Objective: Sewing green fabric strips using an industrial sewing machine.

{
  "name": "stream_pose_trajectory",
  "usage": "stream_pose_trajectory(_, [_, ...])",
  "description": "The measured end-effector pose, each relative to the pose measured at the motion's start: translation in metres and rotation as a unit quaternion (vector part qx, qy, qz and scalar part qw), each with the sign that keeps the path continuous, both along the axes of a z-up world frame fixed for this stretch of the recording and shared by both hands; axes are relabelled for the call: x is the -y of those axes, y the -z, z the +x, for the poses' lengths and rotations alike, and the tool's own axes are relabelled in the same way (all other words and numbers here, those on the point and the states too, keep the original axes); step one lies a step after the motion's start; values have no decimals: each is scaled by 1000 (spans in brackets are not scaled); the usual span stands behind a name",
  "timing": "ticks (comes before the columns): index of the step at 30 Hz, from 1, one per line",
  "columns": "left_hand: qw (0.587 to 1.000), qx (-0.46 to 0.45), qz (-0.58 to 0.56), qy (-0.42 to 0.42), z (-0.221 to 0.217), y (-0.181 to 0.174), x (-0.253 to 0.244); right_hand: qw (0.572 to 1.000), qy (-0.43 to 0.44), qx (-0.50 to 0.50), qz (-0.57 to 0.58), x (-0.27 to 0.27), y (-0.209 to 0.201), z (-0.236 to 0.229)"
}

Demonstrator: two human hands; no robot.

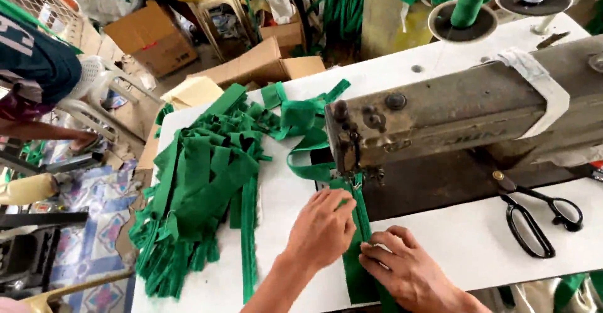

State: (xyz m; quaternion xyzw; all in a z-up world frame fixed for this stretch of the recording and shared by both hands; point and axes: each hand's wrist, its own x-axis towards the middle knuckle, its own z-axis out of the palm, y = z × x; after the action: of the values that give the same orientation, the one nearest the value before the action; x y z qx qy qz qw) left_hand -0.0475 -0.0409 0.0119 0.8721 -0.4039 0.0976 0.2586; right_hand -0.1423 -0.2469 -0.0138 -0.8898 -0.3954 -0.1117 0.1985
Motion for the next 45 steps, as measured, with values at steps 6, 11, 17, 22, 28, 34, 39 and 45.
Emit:
stream_pose_trajectory(6, [1000, 20, 20, -2, -3, 3, -10, 1000, -9, -19, 6, 0, -9, -3])
stream_pose_trajectory(11, [998, -33, 51, 4, -7, -1, -13, 998, -33, -58, 3, 12, 10, -9])
stream_pose_trajectory(17, [994, -78, 73, -9, -2, 1, -15, 998, -33, -49, 23, 10, 11, -2])
stream_pose_trajectory(22, [994, -84, 63, -15, 7, 8, -17, 995, -29, -92, 36, 9, 2, 14])
stream_pose_trajectory(28, [998, 26, 63, -6, 18, 48, -13, 988, -8, 150, 30, 13, 35, 22])
stream_pose_trajectory(34, [987, -46, 144, -57, 31, 70, -15, 998, 37, -34, 49, 14, 50, 16])
stream_pose_trajectory(39, [954, -180, 217, -101, 33, 16, -4, 994, 1, -33, 105, 5, -3, 27])
stream_pose_trajectory(45, [981, 166, -82, -53, -29, 97, 15, 994, 17, 96, 45, 13, 82, 14])
